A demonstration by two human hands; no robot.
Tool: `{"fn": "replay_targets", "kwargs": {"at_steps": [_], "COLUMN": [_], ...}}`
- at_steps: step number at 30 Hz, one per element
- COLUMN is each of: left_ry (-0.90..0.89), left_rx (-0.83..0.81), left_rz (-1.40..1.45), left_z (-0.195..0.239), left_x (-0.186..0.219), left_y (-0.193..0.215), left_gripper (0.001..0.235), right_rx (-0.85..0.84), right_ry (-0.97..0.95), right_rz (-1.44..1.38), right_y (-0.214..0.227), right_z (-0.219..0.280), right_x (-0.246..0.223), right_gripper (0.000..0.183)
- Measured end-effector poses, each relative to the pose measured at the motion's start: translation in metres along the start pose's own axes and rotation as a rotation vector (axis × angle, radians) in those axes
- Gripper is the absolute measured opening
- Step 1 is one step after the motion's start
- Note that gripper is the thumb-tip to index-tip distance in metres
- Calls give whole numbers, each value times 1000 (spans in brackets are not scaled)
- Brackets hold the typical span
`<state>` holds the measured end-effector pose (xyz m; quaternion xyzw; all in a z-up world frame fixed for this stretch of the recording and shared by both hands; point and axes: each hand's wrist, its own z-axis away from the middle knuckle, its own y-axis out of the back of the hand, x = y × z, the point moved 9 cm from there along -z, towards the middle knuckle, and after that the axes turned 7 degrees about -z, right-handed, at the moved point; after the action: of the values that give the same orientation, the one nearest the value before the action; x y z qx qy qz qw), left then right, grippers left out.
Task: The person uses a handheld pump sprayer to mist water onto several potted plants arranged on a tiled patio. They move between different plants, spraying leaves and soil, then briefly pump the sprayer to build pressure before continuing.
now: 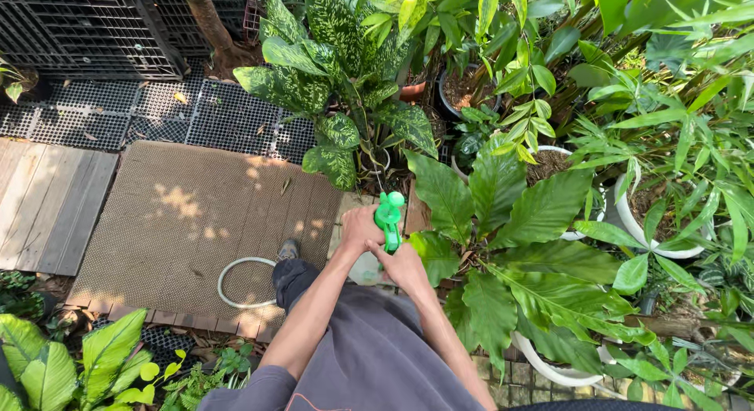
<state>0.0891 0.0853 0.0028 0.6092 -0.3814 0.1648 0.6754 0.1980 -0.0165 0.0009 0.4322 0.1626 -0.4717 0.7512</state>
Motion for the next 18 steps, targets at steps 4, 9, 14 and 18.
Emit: {"fn": "replay_targets", "kwargs": {"at_steps": [4, 9, 14, 18], "left_ry": [64, -221, -48, -72], "left_rx": [-162, -459, -690, -829], "left_rz": [20, 378, 507, 506], "left_z": [1, 0, 7, 20], "left_x": [-9, 2, -35, -38], "left_y": [-17, -39, -59, -70], "left_gripper": [53, 47, 112, 133], "right_rx": [110, 2, -74, -181], "right_ry": [68, 208, 173, 48], "right_rz": [-66, -468, -703, -971], "right_y": [-2, -3, -35, -51], "right_z": [8, 4, 7, 8], "right_x": [-6, -21, -16, -10], "right_gripper": [49, 28, 23, 26]}}
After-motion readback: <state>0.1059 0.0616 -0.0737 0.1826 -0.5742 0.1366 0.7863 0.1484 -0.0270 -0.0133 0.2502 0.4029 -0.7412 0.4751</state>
